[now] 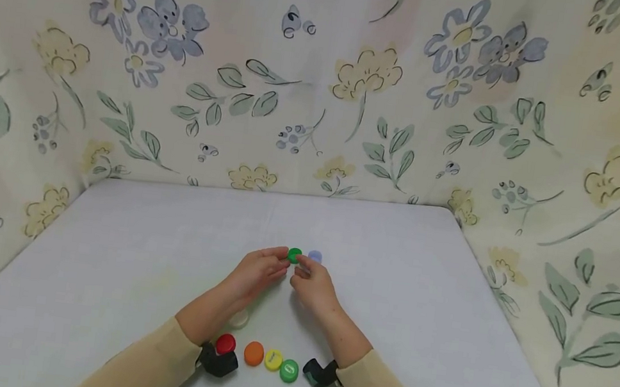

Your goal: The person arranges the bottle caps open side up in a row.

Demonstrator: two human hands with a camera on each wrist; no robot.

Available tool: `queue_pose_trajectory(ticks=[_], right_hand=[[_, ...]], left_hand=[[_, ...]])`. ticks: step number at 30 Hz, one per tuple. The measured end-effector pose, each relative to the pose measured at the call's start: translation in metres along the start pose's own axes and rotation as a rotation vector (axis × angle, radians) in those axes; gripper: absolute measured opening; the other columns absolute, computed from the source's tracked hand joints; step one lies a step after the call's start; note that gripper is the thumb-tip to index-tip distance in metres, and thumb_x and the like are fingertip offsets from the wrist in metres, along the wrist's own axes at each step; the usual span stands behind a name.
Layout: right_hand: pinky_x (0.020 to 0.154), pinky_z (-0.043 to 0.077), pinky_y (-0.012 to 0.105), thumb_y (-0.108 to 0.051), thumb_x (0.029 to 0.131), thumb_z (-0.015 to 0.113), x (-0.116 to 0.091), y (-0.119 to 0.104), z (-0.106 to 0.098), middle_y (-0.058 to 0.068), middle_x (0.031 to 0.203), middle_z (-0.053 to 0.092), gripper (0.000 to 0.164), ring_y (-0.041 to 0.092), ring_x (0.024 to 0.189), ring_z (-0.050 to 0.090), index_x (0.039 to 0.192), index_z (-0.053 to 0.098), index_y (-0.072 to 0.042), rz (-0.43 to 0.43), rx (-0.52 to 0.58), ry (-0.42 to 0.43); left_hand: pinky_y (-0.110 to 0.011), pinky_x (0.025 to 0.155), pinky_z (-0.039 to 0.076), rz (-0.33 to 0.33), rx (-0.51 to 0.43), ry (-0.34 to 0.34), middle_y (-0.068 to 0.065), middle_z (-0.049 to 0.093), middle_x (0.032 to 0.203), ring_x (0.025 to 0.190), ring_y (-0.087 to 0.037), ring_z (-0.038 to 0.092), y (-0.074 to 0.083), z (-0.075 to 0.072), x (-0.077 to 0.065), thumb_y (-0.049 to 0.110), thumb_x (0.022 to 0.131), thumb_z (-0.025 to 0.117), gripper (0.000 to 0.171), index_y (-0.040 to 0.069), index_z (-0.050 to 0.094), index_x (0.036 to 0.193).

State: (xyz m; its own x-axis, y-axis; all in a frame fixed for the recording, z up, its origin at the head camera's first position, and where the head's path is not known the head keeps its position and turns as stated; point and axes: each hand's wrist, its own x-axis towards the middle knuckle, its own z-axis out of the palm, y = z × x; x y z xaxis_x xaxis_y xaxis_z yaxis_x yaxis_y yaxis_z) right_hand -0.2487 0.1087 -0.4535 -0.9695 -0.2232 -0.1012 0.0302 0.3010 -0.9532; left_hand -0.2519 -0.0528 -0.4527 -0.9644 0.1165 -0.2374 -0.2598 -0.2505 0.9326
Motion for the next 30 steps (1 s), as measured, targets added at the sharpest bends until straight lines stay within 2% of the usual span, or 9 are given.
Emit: queue_pose_trajectory(ticks=[7, 15, 24, 30], right_hand=[[0.106, 0.047, 0.049, 0.000, 0.097, 0.057, -0.001, -0.004, -0.001, 0.025, 0.151, 0.048, 0.051, 0.036, 0.136, 0.052, 0.148, 0.049, 0.004, -0.007, -0.031, -0.023], [0.107, 0.046, 0.049, -0.003, 0.099, 0.058, -0.002, -0.003, 0.001, 0.024, 0.151, 0.049, 0.051, 0.035, 0.136, 0.052, 0.149, 0.049, 0.002, 0.008, -0.055, -0.032], [0.109, 0.043, 0.051, -0.005, 0.100, 0.059, -0.006, -0.006, 0.002, 0.025, 0.149, 0.050, 0.050, 0.037, 0.137, 0.050, 0.149, 0.049, 0.002, 0.007, -0.079, -0.047], [0.107, 0.046, 0.052, -0.007, 0.100, 0.059, -0.011, -0.009, 0.004, 0.022, 0.145, 0.055, 0.047, 0.038, 0.135, 0.052, 0.146, 0.054, -0.001, 0.007, -0.080, -0.051]], left_hand=[[-0.043, 0.118, 0.033, 0.006, -0.049, -0.067, -0.025, 0.039, 0.156, 0.143, -0.034, 0.037, 0.002, -0.001, 0.000, -0.002, 0.093, 0.046, 0.059, -0.011, 0.038, 0.151], [-0.045, 0.118, 0.032, -0.010, -0.074, -0.064, -0.027, 0.038, 0.157, 0.147, -0.036, 0.035, -0.001, -0.005, 0.000, -0.003, 0.092, 0.046, 0.059, -0.012, 0.038, 0.150], [-0.045, 0.118, 0.032, -0.025, -0.022, -0.075, -0.027, 0.040, 0.156, 0.145, -0.037, 0.037, 0.005, -0.007, -0.009, -0.001, 0.094, 0.047, 0.058, -0.010, 0.038, 0.151], [-0.042, 0.113, 0.039, 0.045, 0.110, -0.061, -0.025, 0.048, 0.152, 0.140, -0.035, 0.047, 0.021, -0.021, -0.025, 0.006, 0.103, 0.051, 0.049, -0.007, 0.042, 0.150]])
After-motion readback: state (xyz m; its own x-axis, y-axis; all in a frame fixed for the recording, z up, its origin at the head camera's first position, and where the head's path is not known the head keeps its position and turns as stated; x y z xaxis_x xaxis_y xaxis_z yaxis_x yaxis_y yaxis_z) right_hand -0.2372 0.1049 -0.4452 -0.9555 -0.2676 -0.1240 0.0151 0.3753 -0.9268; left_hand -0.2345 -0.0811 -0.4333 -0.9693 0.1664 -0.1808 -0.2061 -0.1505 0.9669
